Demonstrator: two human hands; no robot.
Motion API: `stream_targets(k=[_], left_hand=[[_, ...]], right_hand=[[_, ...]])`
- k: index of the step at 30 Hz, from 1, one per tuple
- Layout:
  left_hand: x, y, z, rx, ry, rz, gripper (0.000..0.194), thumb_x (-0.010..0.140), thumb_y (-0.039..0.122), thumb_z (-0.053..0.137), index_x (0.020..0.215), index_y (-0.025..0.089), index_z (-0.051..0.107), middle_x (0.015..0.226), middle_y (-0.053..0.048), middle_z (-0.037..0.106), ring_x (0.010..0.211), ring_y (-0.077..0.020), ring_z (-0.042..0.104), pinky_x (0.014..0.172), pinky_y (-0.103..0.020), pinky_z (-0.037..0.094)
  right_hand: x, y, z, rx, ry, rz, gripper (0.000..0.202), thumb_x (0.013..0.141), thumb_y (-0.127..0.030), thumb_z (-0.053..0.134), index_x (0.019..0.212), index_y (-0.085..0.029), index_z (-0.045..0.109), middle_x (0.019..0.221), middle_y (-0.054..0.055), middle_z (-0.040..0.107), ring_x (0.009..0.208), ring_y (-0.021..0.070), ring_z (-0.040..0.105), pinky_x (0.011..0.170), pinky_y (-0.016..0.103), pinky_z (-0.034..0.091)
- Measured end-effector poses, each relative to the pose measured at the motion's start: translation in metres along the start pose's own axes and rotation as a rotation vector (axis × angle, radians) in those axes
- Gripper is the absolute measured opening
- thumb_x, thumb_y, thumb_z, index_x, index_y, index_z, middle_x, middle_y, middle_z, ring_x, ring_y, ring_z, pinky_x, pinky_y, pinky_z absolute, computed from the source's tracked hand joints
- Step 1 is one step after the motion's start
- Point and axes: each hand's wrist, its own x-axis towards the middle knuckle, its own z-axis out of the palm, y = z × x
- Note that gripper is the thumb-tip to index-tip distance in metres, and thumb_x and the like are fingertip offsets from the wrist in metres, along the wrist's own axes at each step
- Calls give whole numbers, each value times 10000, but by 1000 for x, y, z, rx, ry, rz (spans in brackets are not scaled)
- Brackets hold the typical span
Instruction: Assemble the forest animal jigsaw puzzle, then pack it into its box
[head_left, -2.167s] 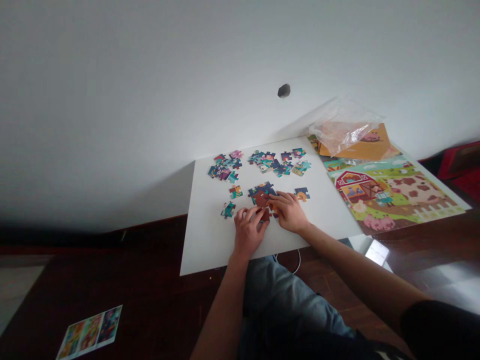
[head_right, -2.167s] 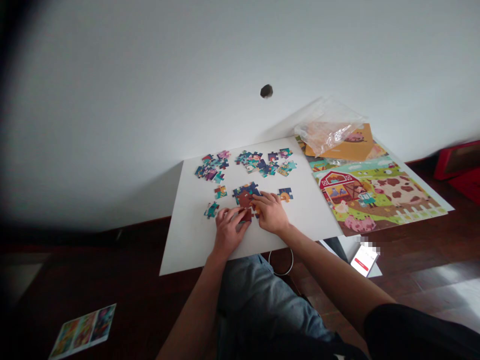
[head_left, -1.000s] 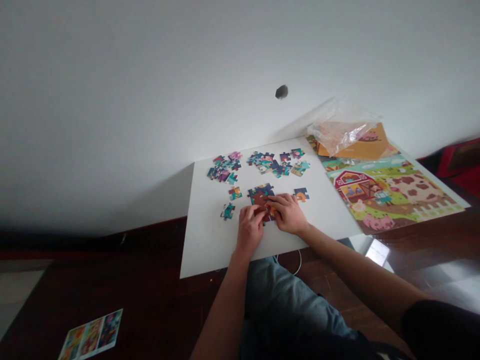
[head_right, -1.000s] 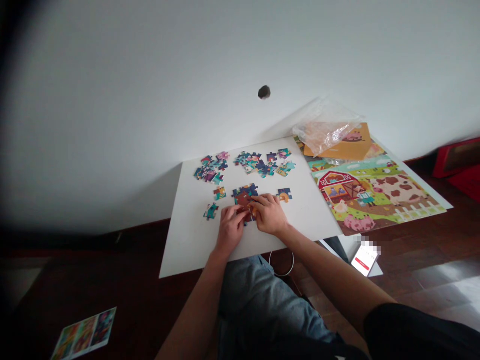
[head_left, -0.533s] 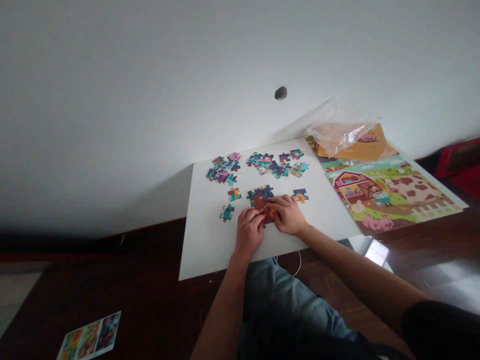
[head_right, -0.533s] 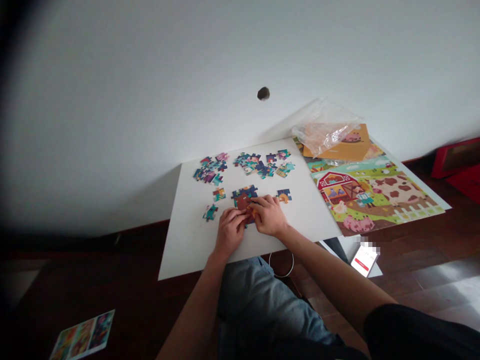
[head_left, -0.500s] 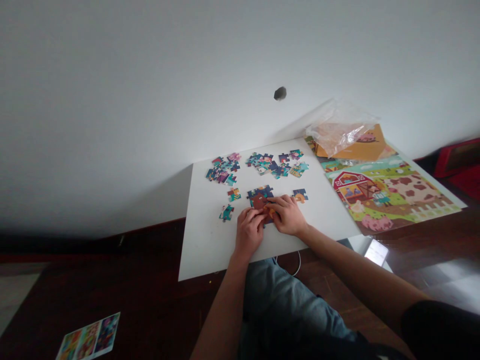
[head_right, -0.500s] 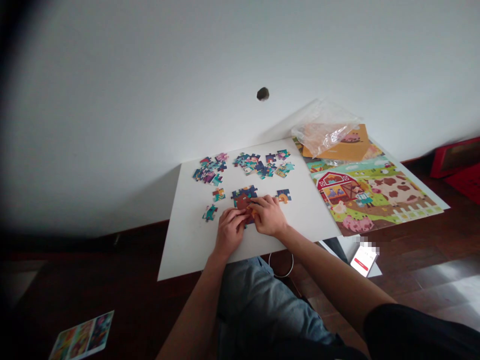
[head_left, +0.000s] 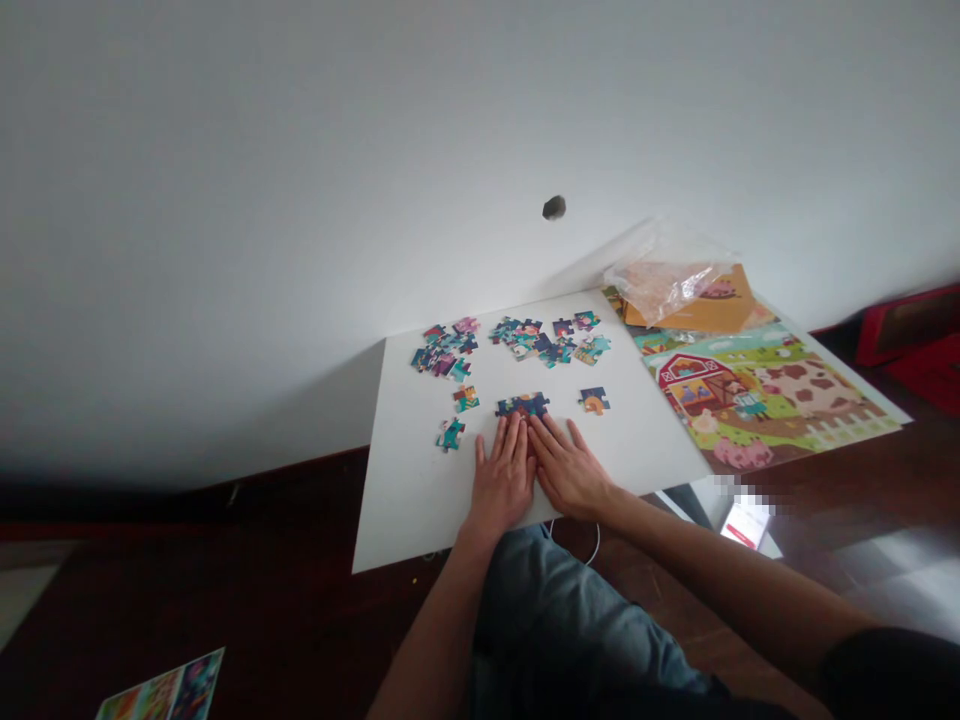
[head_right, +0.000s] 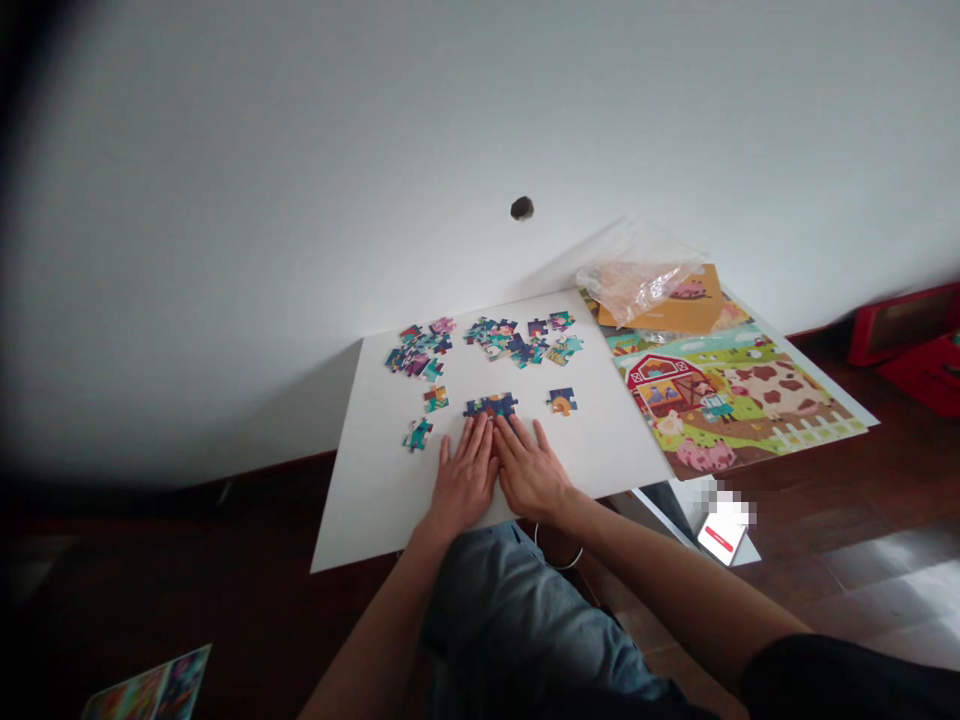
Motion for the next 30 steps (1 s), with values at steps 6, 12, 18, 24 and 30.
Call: stream_targets(k=[6, 12, 18, 24, 30], left_hand=[[-3, 4, 1, -10, -12, -34, 591, 985, 283, 306, 1551, 146, 206, 1618, -95, 194, 1510, -234, 119, 1190, -560, 179], [-2, 5, 3, -63, 42, -209, 762, 923, 364, 462, 1532, 9, 171, 1621, -204, 86, 1505, -344, 14, 1176, -579, 194], [-1, 3, -1, -88, -42, -146, 640, 952, 316, 420, 1554, 226, 223, 1637, -43, 128, 1504, -345, 75, 1143, -657, 213], [2, 8, -6, -77, 0, -176, 531, 993, 370, 357, 1519, 316, 319, 1621, -29, 217, 1487, -345, 179, 1140, -660, 218], [2, 8, -9, -108, 46, -179, 533, 962, 350, 447, 1491, 322, 385, 1598, -48, 293, 1470, -339, 240, 1159, -629, 225]], right_hand=[[14, -9, -28, 127, -60, 99, 624, 854, -189, 423, 1467, -77, 406, 1523, 174, 396, 1409, 325, 356, 1132, 559, 305], [27, 13, -52, 75, 330, 202, 679, 949, -221, 345, 1562, -64, 97, 1613, 154, 189, 1502, 294, 98, 1184, 543, 202], [2, 26, -2, -15, 52, 32, 552, 996, -344, 351, 1518, -164, 331, 1589, 101, 274, 1469, 328, 224, 1160, 638, 139], [-1, 26, 0, 4, 104, -10, 527, 971, -276, 384, 1485, -156, 400, 1576, 101, 316, 1468, 291, 243, 1185, 550, 178], [-13, 47, -1, -38, 267, 355, 586, 878, -115, 399, 1465, -122, 410, 1572, 135, 320, 1466, 325, 220, 1150, 579, 214]])
